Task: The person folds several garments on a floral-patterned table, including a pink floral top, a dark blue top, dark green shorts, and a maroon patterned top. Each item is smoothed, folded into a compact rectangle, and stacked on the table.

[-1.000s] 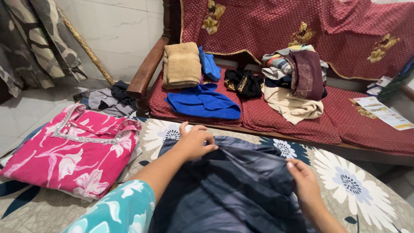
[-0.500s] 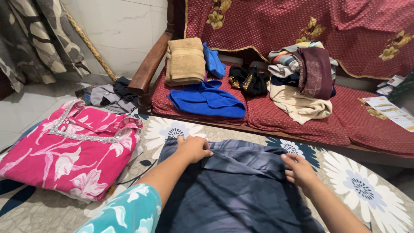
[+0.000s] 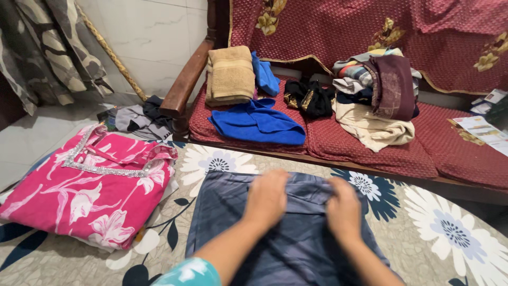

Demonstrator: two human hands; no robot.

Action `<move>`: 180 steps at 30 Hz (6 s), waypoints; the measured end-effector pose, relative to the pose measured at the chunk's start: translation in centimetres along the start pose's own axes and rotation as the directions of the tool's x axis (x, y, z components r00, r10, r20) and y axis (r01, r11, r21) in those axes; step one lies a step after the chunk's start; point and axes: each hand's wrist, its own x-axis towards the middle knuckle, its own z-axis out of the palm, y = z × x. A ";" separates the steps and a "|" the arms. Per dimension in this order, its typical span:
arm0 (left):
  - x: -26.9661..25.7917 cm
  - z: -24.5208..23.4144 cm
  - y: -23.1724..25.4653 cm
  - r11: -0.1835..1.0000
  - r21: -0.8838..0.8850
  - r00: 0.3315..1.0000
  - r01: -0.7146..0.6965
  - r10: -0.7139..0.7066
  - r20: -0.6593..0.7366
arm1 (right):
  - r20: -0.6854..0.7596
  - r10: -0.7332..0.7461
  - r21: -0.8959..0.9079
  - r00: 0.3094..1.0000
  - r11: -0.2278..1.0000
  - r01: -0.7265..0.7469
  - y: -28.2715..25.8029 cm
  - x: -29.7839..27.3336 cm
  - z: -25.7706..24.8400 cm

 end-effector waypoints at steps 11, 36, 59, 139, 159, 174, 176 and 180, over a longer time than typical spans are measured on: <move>-2.7 1.2 -1.1 0.921 0.353 0.889 0.163 -0.293 0.353 | 0.438 0.160 -0.534 0.885 0.838 0.113 -1.5 -2.9 -0.2; -9.7 0.6 16.2 0.966 -0.241 0.547 -0.089 0.250 0.799 | 0.382 0.175 -0.446 0.908 0.895 0.015 1.3 -6.2 -6.3; -10.9 3.4 17.2 0.838 -0.028 0.014 0.545 0.023 1.000 | 0.653 0.031 -0.159 0.757 0.982 0.097 -4.4 -7.7 -11.5; -11.8 -12.4 7.4 0.944 -0.027 0.083 -0.330 0.058 0.995 | 0.734 0.369 -0.283 0.570 0.929 -0.236 0.0 -9.3 -16.1; -1.9 -11.3 6.0 0.871 0.420 0.426 -0.255 -0.289 0.857 | 0.712 0.274 -0.209 0.646 0.962 -0.178 -4.1 -4.2 -12.3; -0.2 -11.4 -0.6 0.808 0.509 0.504 0.296 -0.585 0.635 | 0.712 0.242 0.206 0.659 0.825 -0.526 -7.7 -3.8 1.1; -0.6 -12.1 0.2 0.811 0.516 0.468 0.274 -0.581 0.665 | 0.768 0.278 0.269 0.577 0.678 -0.684 -7.2 -4.0 1.8; -2.1 -12.6 0.2 0.829 0.498 0.490 0.255 -0.554 0.673 | 0.805 0.362 0.237 0.471 0.532 -0.813 -7.6 -4.5 1.0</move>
